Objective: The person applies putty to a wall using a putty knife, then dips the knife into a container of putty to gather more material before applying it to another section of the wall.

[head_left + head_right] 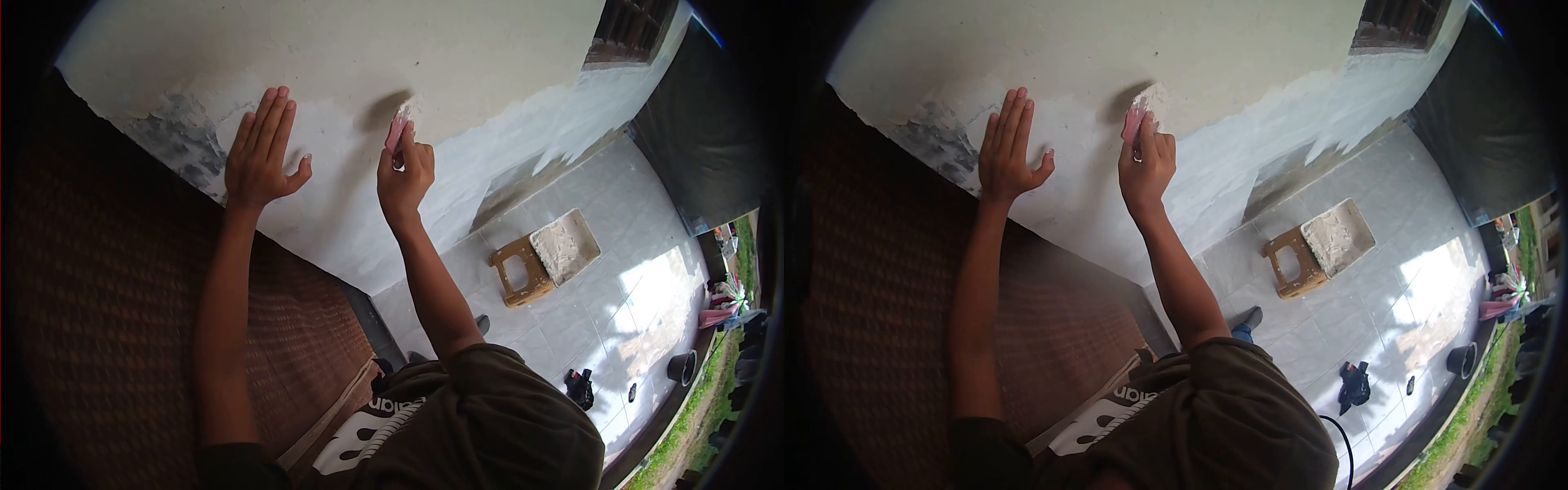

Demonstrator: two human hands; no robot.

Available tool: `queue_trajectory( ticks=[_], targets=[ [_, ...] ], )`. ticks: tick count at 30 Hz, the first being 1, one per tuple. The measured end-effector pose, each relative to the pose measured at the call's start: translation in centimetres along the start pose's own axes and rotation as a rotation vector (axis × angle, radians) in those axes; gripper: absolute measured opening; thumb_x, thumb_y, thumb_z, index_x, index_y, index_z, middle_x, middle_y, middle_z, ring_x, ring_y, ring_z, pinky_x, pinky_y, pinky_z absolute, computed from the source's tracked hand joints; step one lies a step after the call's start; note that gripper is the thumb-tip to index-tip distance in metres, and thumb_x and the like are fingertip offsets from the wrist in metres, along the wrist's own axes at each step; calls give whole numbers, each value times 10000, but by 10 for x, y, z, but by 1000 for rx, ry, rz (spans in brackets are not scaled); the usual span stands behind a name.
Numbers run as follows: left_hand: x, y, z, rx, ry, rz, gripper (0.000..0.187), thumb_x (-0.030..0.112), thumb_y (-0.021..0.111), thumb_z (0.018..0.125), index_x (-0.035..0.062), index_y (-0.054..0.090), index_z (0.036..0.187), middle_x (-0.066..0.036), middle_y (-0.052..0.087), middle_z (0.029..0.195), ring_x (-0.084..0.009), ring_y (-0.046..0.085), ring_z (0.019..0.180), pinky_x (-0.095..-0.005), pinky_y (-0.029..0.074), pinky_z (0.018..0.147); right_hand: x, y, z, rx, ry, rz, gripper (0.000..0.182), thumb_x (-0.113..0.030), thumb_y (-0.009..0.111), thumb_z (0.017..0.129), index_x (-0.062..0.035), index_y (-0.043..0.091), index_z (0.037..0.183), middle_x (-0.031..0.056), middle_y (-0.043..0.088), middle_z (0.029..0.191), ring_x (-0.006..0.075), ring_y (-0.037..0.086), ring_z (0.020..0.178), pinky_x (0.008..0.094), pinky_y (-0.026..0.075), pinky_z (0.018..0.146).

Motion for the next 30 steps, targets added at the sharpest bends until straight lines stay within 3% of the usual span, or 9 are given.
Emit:
queue_trajectory(
  ticks=[6, 9, 11, 15, 17, 20, 23, 27, 30],
  targets=[
    [0, 0, 1, -9, -6, 5, 718, 309, 619, 811, -2, 482, 1442, -144, 461, 1537, -274, 416, 1448, -442, 284, 1184, -6, 39, -37, -128, 55, -58, 543, 122, 686, 717, 92, 615, 1255, 70, 579, 726, 224, 520, 697, 334, 462, 607],
    [0, 1, 1, -4, -4, -2, 728, 303, 627, 805, -2, 473, 1448, -145, 457, 1540, -276, 410, 1452, -446, 290, 1180, -38, 27, -72, -201, 96, 159, 580, 111, 685, 732, 56, 597, 1303, 70, 560, 713, 198, 513, 656, 309, 451, 586],
    [-1, 1, 1, 0, -5, -7, 734, 299, 631, 802, -2, 467, 1452, -145, 454, 1542, -277, 407, 1453, -448, 293, 1177, -50, 15, -94, -264, 313, 381, 547, 103, 662, 762, 6, 625, 1299, 67, 519, 691, 156, 485, 608, 279, 423, 586],
    [-2, 1, 1, -9, -18, -5, 724, 315, 618, 811, 5, 478, 1450, -128, 452, 1547, -248, 387, 1464, -419, 253, 1203, -50, -10, -94, -447, 486, 581, 240, 61, 629, 865, 12, 692, 1092, -6, 545, 726, 73, 480, 639, 245, 403, 604],
    [-2, 2, 2, -14, -27, 6, 709, 339, 602, 822, 12, 496, 1442, -112, 454, 1548, -218, 373, 1471, -392, 208, 1232, -19, -10, -91, -382, 648, 718, 88, 5, 622, 939, 15, 694, 989, -13, 627, 819, 36, 482, 686, 212, 375, 598],
    [-2, 1, 2, -7, -13, 26, 708, 339, 600, 827, 15, 491, 1447, -108, 453, 1550, -216, 375, 1470, -392, 212, 1231, 1, -30, -41, -240, 364, 351, 156, 14, 626, 907, 6, 702, 1043, -6, 556, 722, 63, 434, 594, 253, 394, 545],
    [-2, 3, 0, -15, -20, 18, 704, 342, 595, 833, 19, 488, 1450, -105, 453, 1550, -214, 378, 1469, -393, 218, 1229, 4, -27, -7, -159, 52, 53, 546, 111, 632, 792, 61, 573, 1333, 74, 539, 707, 183, 523, 664, 312, 435, 574],
    [-2, 2, 1, -6, -16, 17, 700, 350, 586, 840, 21, 489, 1450, -103, 455, 1549, -215, 379, 1468, -394, 222, 1227, 16, 7, 2, -97, 35, 2, 553, 105, 641, 790, 38, 582, 1335, 62, 565, 705, 185, 507, 652, 313, 441, 586],
    [-2, 2, 1, -14, -21, 22, 701, 355, 586, 840, 21, 489, 1449, -107, 456, 1547, -216, 380, 1468, -394, 222, 1226, 4, 33, -13, -140, -22, -65, 559, 118, 663, 763, 94, 567, 1313, 91, 577, 721, 244, 515, 705, 341, 461, 631]
  ],
)
Point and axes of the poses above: each hand's wrist, its own z-axis towards the middle knuckle, its own y-axis out of the palm, x = y × z, the point moved 8 cm from there along z, towards the middle knuckle
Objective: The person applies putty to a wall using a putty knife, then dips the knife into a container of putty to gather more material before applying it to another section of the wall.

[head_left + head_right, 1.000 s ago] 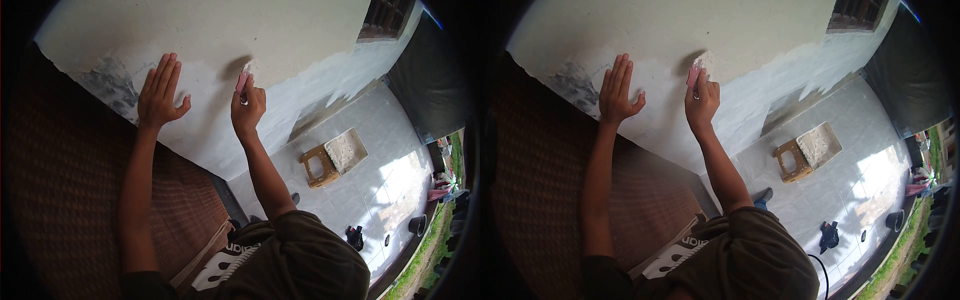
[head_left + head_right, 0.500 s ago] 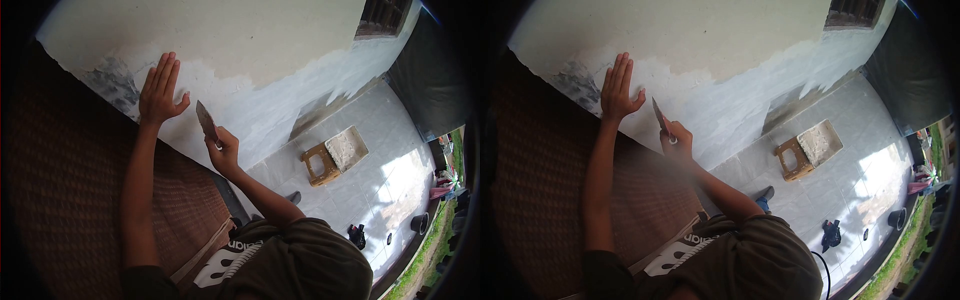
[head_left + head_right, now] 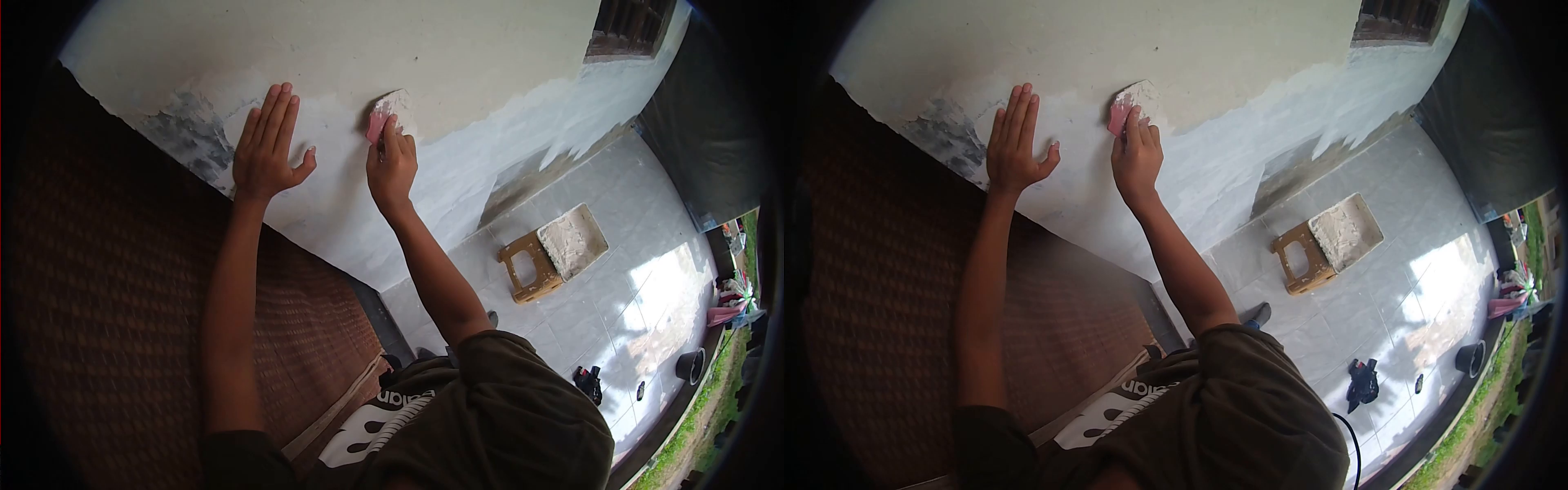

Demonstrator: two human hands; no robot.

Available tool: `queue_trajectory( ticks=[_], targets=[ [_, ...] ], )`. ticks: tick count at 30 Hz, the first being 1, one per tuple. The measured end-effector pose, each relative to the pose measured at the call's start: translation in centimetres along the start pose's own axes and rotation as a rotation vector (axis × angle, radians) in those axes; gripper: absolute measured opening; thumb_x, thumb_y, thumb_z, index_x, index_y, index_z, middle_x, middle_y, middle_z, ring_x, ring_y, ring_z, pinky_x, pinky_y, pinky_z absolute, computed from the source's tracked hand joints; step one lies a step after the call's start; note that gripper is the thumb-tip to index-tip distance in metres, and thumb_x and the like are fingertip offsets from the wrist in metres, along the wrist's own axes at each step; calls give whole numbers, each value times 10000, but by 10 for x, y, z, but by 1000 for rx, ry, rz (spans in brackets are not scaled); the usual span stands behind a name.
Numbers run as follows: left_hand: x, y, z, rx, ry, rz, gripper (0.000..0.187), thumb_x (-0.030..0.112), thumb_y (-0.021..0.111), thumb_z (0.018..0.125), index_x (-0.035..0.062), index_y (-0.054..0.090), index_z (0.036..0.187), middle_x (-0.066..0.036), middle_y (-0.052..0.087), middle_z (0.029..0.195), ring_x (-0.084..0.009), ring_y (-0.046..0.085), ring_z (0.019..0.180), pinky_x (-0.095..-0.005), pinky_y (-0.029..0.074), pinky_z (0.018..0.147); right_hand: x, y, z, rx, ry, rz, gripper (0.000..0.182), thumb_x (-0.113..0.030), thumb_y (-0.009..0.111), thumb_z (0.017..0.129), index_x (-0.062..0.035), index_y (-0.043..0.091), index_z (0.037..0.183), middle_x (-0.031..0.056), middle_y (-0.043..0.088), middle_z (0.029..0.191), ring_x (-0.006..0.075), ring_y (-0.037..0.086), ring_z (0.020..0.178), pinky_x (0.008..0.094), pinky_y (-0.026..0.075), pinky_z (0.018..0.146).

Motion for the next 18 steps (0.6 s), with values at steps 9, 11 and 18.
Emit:
queue_trajectory(
  ticks=[9, 11, 18],
  targets=[
    [-1, 1, 0, 1, -6, -12, 712, 358, 596, 834, 21, 488, 1452, -109, 455, 1546, -216, 379, 1468, -395, 208, 1232, -55, -25, -63, -159, -58, 285, 561, 92, 718, 740, 54, 609, 1289, 90, 552, 681, 223, 537, 630, 338, 455, 574],
    [-2, 1, -1, -2, -7, -9, 713, 357, 596, 833, 22, 487, 1453, -108, 456, 1546, -216, 378, 1468, -395, 207, 1233, -40, -40, -36, -42, -37, 260, 571, 121, 684, 735, 48, 609, 1296, 62, 521, 676, 188, 492, 603, 314, 420, 549],
    [-1, 0, 1, -5, 1, 2, 695, 357, 571, 854, 18, 484, 1454, -108, 461, 1542, -220, 378, 1468, -397, 213, 1230, -13, -1, -6, 6, -39, 36, 620, 131, 674, 732, 60, 567, 1338, 83, 623, 781, 230, 527, 710, 343, 472, 637]
  ],
)
Point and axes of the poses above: each hand's wrist, its own z-axis towards the middle knuckle, its own y-axis out of the palm, x = y × z, the point moved 8 cm from there along z, towards the middle knuckle
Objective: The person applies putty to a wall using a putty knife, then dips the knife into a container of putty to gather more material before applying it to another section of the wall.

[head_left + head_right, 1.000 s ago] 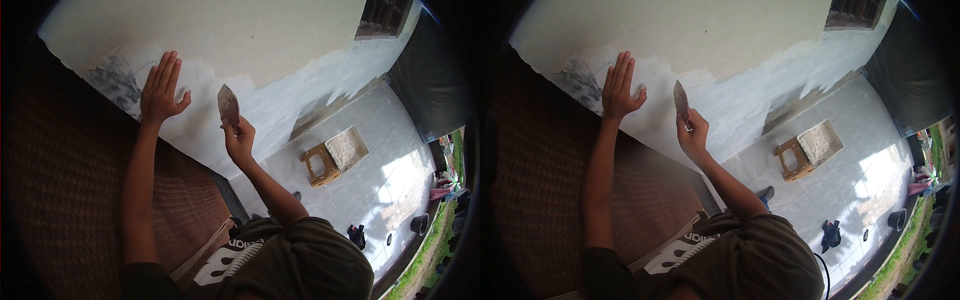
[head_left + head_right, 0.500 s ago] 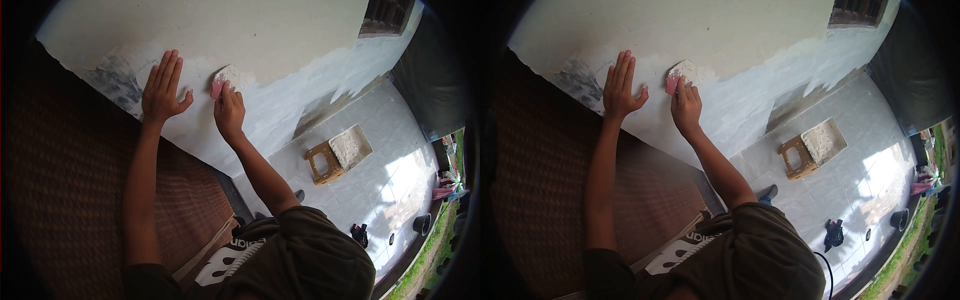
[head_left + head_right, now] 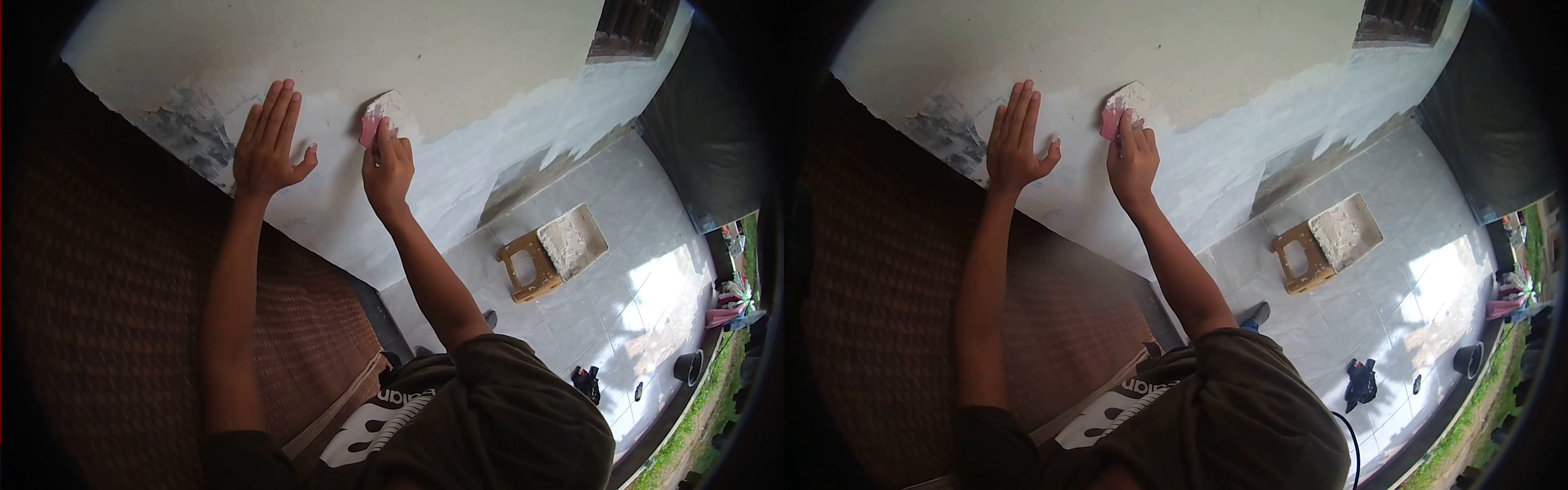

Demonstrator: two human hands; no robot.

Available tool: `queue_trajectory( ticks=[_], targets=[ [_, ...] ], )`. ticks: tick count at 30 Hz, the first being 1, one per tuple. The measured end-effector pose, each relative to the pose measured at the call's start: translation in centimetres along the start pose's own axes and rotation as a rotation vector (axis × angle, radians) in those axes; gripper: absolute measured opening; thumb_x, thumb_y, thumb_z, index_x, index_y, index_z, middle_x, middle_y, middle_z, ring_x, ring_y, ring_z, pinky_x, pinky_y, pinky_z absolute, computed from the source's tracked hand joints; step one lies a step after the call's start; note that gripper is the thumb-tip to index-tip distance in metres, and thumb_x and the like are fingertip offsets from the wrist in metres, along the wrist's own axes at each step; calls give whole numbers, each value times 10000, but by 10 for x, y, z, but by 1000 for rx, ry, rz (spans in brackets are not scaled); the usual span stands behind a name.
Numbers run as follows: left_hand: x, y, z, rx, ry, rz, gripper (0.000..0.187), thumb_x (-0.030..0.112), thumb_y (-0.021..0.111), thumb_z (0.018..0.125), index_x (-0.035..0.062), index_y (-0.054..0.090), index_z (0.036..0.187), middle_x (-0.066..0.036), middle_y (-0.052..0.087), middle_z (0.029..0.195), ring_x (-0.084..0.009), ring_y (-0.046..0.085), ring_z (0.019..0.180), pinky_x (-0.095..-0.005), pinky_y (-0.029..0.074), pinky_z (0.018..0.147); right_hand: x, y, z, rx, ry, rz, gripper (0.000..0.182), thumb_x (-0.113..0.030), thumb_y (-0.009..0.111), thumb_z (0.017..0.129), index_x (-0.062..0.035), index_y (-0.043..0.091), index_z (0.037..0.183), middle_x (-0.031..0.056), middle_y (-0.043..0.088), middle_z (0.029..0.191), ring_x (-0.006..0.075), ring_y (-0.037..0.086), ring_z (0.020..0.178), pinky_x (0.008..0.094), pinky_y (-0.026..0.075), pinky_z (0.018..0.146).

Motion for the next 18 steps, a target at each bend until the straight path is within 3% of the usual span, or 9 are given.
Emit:
queue_trajectory(
  ticks=[3, 5, 6, 8, 9, 11, 15, 18],
  targets=[
    [-2, 1, -3, 4, 1, -18, 658, 347, 528, 889, 13, 483, 1455, -112, 456, 1547, -229, 375, 1471, -399, 219, 1224, -39, 1, -36, -70, -30, 102, 600, 126, 677, 737, 51, 580, 1324, 108, 612, 795, 259, 526, 714, 343, 476, 642],
    [-4, 0, -2, 16, 10, -25, 639, 339, 504, 907, 11, 482, 1455, -113, 451, 1550, -233, 373, 1472, -401, 223, 1221, -54, -6, -63, -274, 94, 321, 430, 59, 693, 795, 39, 636, 1221, 104, 592, 769, 236, 545, 715, 352, 486, 645],
    [-4, 1, -3, 7, 11, -24, 631, 333, 489, 917, 9, 477, 1458, -116, 445, 1554, -234, 369, 1474, -403, 227, 1218, -58, -16, -69, -271, 93, 318, 430, 59, 693, 795, 39, 636, 1221, 104, 592, 769, 236, 545, 715, 352, 486, 645],
    [-3, 1, -3, 1, 12, -23, 622, 327, 473, 928, 6, 471, 1461, -118, 439, 1559, -236, 365, 1476, -406, 231, 1216, -35, -9, -92, -453, 635, 801, 230, -13, 686, 882, 29, 678, 1107, 60, 642, 786, 141, 567, 708, 307, 498, 661],
    [-2, 1, -2, 5, 14, -26, 630, 333, 479, 925, 6, 468, 1463, -120, 436, 1560, -237, 364, 1477, -409, 235, 1215, -32, -14, -89, -460, 809, 1043, 152, -99, 658, 953, 34, 694, 1019, 50, 701, 865, 99, 616, 754, 297, 529, 699],
    [-2, -1, -2, 8, 15, -24, 637, 339, 485, 923, 5, 464, 1466, -121, 433, 1562, -238, 362, 1478, -413, 238, 1213, -22, -31, -72, -441, 1023, 1279, 170, -121, 634, 976, 24, 701, 1035, 65, 718, 938, 126, 656, 803, 313, 551, 715],
    [-2, -2, -1, 15, 22, -39, 658, 348, 508, 916, 11, 447, 1478, -122, 418, 1571, -243, 356, 1480, -418, 256, 1206, 3, -69, -49, -428, 1181, 1357, 165, -124, 606, 990, -30, 689, 1097, 75, 707, 1076, 161, 662, 972, 329, 532, 832],
    [-1, -3, 0, 45, 14, -75, 669, 339, 527, 909, 11, 435, 1485, -126, 406, 1577, -253, 346, 1485, -430, 264, 1200, 20, -96, -44, -401, 1204, 1331, 174, -133, 606, 990, -43, 676, 1121, 63, 703, 1090, 162, 658, 986, 327, 531, 821]
  ],
)
Point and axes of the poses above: each hand's wrist, its own z-axis towards the middle knuckle, its own y-axis out of the palm, x = y × z, the point moved 8 cm from there along z, towards the middle knuckle
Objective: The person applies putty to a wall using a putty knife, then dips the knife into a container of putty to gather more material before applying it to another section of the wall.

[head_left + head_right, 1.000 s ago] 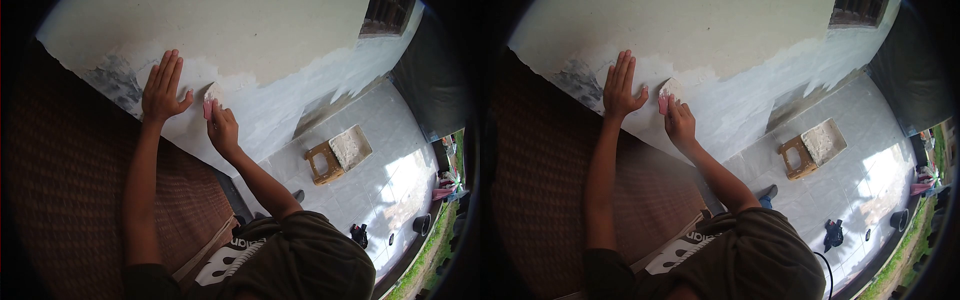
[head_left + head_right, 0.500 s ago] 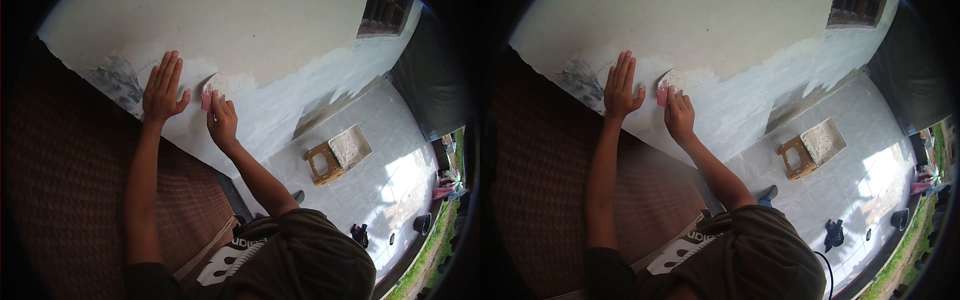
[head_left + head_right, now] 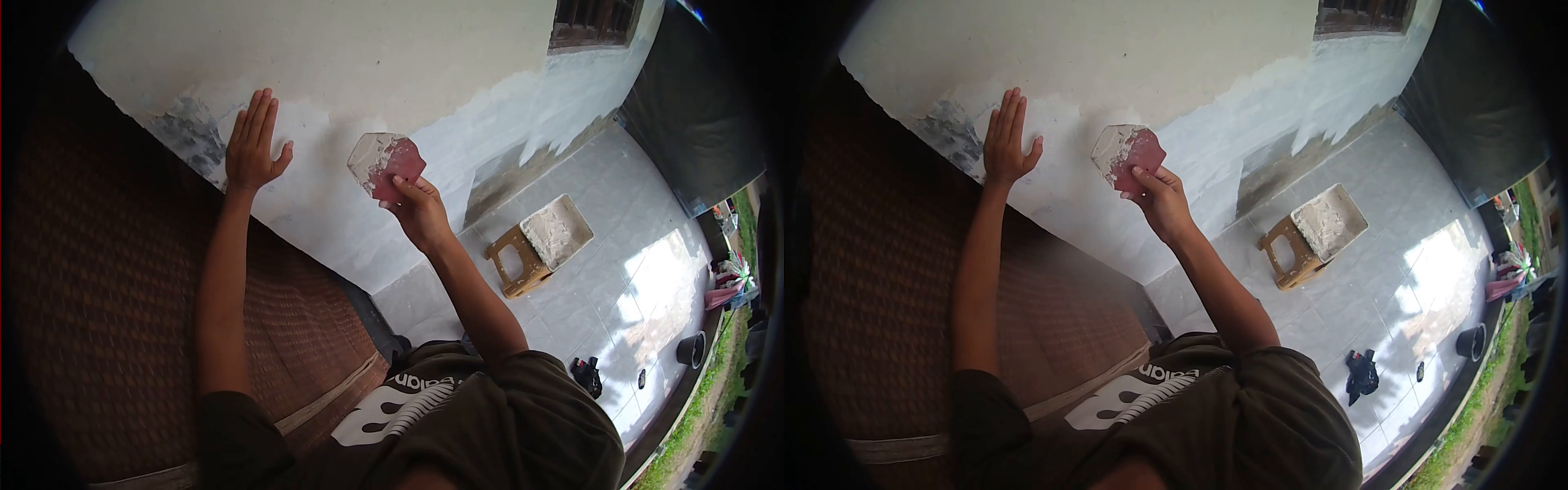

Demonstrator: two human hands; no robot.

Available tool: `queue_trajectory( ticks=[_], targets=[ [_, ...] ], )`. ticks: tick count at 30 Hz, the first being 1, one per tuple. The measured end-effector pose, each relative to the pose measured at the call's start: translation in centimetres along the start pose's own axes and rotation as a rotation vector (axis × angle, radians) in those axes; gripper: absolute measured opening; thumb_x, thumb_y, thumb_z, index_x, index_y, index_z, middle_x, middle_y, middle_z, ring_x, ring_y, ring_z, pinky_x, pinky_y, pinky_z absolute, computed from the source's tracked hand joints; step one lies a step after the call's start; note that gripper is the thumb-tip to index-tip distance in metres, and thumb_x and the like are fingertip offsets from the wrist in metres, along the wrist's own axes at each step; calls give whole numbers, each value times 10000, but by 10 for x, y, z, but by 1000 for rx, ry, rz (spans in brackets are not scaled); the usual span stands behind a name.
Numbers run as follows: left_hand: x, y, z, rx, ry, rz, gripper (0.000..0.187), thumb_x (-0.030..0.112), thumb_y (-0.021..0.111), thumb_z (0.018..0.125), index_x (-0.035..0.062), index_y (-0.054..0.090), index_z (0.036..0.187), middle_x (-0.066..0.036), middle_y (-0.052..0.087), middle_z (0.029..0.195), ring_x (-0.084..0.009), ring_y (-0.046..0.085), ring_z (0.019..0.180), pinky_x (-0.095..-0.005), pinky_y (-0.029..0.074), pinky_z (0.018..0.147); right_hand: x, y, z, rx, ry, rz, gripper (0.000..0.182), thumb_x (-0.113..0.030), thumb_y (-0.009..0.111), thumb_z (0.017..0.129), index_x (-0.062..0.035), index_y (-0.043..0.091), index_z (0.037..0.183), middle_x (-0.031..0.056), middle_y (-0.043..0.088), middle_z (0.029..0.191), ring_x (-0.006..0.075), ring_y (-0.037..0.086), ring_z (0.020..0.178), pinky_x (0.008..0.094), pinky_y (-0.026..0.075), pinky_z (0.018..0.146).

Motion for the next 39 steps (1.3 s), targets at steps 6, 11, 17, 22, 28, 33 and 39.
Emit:
queue_trajectory(
  ticks=[6, 11, 17, 22, 28, 33, 39],
  targets=[
    [34, 15, -4, 20, -127, -127, 741, 275, 590, 858, -26, 373, 1500, -200, 346, 1591, -381, 307, 1487, -585, 274, 1156, -36, -43, -19, 78, -28, -3, 163, -145, 614, 987, -50, 691, 1094, 51, 706, 1070, 139, 656, 972, 314, 536, 802],
    [107, 44, -3, 14, -193, -285, 697, 291, 571, 903, -36, 380, 1488, -202, 358, 1580, -352, 314, 1486, -545, 227, 1199, -63, -101, -23, 133, -56, -77, 118, -151, 636, 974, -97, 699, 1059, 14, 723, 1021, 120, 670, 924, 303, 523, 800],
    [200, 96, 23, -32, -253, -437, 692, 287, 560, 916, -53, 373, 1490, -217, 354, 1576, -350, 316, 1485, -521, 238, 1200, -110, -164, -27, 133, -131, -24, 153, -120, 609, 988, -66, 678, 1113, 36, 711, 1067, 139, 678, 968, 318, 547, 878],
    [281, 143, 58, -112, -243, -573, 672, 255, 550, 925, -58, 367, 1491, -222, 351, 1575, -353, 328, 1478, -499, 274, 1193, -157, -230, -31, 218, -161, -38, 166, -102, 606, 990, -55, 668, 1136, 41, 706, 1079, 138, 679, 989, 316, 559, 882],
    [376, 204, 97, -182, -231, -767, 657, 231, 552, 931, -72, 364, 1483, -239, 373, 1552, -372, 357, 1455, -465, 321, 1182, -215, -329, -58, 366, -221, -134, 200, -75, 615, 986, 2, 636, 1169, 79, 692, 1093, 168, 689, 957, 339, 578, 895],
    [457, 242, 118, -269, -229, -909, 629, 213, 549, 936, -81, 381, 1466, -259, 396, 1527, -391, 392, 1427, -443, 364, 1160, -244, -424, -96, 532, -233, -219, 217, -57, 624, 973, 27, 615, 1173, 106, 691, 1075, 173, 690, 965, 345, 581, 903],
    [532, 274, 117, -399, -174, -1027, 633, 211, 556, 932, -80, 383, 1467, -261, 397, 1524, -391, 397, 1424, -433, 367, 1156, -255, -553, -138, 738, -199, -541, 194, -80, 651, 949, 46, 607, 1090, 117, 705, 992, 170, 695, 884, 319, 572, 796]
  ],
)
Point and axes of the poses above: each hand's wrist, its own z-axis towards the middle knuckle, its own y-axis out of the palm, x = y × z, the point moved 8 cm from there along z, towards the middle knuckle
